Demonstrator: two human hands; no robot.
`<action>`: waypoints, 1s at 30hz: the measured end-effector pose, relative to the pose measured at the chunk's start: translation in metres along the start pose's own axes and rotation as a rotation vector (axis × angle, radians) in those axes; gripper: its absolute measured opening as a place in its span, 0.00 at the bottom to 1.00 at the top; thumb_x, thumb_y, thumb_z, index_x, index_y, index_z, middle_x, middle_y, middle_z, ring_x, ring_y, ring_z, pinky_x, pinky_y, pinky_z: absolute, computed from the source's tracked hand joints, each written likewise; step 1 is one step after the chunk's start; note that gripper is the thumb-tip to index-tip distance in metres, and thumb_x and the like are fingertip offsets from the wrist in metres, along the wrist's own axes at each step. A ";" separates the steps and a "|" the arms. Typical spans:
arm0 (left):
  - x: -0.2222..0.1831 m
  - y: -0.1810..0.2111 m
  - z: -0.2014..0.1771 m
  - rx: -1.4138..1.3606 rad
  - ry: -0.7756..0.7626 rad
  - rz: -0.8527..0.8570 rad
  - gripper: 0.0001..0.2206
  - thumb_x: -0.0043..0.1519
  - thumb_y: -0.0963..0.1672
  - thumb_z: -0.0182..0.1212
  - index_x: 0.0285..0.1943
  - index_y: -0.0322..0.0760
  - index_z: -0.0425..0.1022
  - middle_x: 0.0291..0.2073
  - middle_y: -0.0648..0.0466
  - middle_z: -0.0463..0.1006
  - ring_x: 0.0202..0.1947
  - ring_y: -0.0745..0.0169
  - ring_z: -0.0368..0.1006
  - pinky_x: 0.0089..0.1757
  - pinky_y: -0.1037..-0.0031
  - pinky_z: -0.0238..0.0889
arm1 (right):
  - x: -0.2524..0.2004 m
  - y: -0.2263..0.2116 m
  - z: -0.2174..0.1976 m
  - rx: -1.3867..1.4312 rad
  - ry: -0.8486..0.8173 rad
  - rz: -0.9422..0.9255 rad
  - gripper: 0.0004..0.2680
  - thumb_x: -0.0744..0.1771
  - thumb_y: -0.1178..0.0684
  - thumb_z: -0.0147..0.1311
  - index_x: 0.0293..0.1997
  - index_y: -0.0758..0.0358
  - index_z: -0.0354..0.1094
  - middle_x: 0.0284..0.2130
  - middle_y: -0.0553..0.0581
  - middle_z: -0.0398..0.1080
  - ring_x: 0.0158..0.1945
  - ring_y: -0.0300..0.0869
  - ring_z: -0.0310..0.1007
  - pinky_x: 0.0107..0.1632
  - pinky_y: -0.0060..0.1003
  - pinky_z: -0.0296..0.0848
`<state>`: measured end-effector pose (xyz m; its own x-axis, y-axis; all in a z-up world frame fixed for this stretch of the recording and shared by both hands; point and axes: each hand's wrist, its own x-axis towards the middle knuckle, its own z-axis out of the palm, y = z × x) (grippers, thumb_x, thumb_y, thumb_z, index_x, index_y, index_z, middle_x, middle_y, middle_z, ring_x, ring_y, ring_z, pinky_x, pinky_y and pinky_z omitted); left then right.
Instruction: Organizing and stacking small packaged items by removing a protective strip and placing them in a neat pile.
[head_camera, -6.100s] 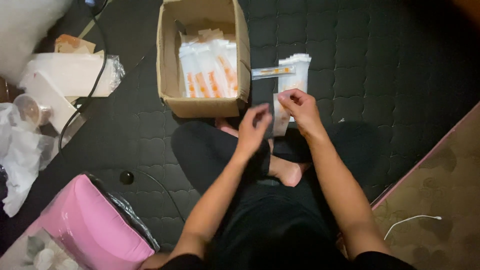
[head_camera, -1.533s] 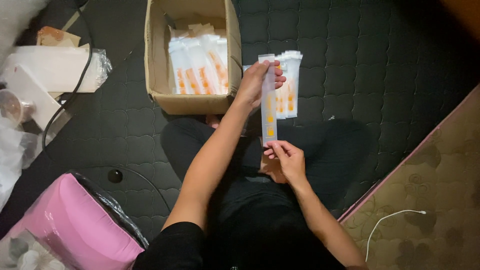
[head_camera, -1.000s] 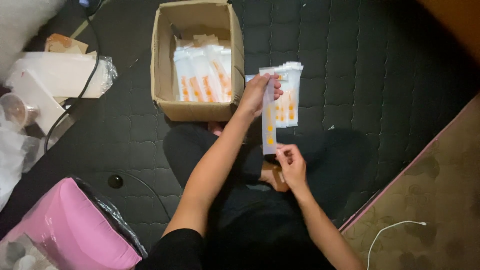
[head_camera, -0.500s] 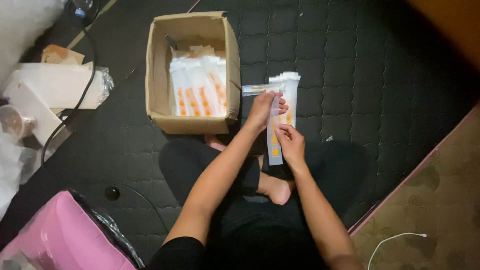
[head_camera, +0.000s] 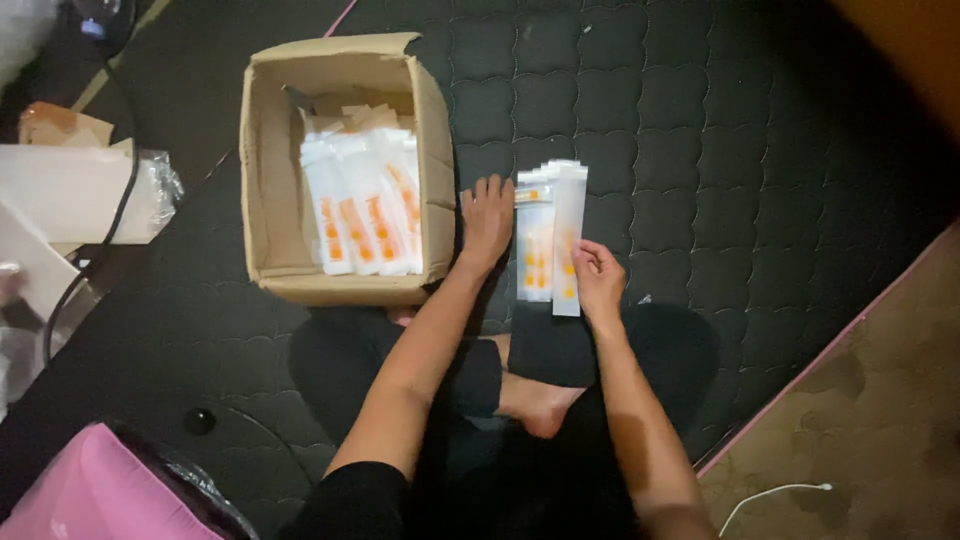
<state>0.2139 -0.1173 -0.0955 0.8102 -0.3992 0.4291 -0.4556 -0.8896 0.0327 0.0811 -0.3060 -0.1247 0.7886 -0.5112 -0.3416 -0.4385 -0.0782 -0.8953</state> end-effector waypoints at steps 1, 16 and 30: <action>0.004 0.000 0.002 -0.004 -0.004 0.000 0.09 0.61 0.39 0.65 0.49 0.37 0.76 0.42 0.48 0.73 0.41 0.52 0.69 0.36 0.66 0.58 | 0.004 0.001 0.000 -0.003 0.001 0.005 0.07 0.67 0.55 0.62 0.49 0.54 0.78 0.32 0.49 0.77 0.35 0.34 0.76 0.44 0.34 0.77; 0.027 -0.001 -0.033 -0.416 -0.171 -0.372 0.16 0.56 0.35 0.66 0.51 0.37 0.73 0.45 0.47 0.73 0.50 0.45 0.70 0.44 0.61 0.65 | 0.007 0.004 0.063 -0.232 -0.018 0.010 0.06 0.65 0.49 0.64 0.44 0.47 0.79 0.31 0.48 0.79 0.31 0.38 0.77 0.36 0.35 0.74; 0.006 0.005 -0.011 -0.079 -0.100 -0.186 0.12 0.65 0.39 0.58 0.56 0.39 0.78 0.50 0.42 0.77 0.58 0.42 0.71 0.52 0.56 0.63 | -0.036 -0.061 0.048 -0.664 0.080 -0.208 0.10 0.64 0.44 0.66 0.46 0.46 0.74 0.39 0.46 0.70 0.44 0.46 0.78 0.46 0.47 0.77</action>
<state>0.2121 -0.1214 -0.0827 0.9138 -0.2531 0.3177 -0.3190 -0.9314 0.1754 0.1006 -0.2415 -0.0714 0.8618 -0.4882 -0.1378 -0.4728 -0.6745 -0.5669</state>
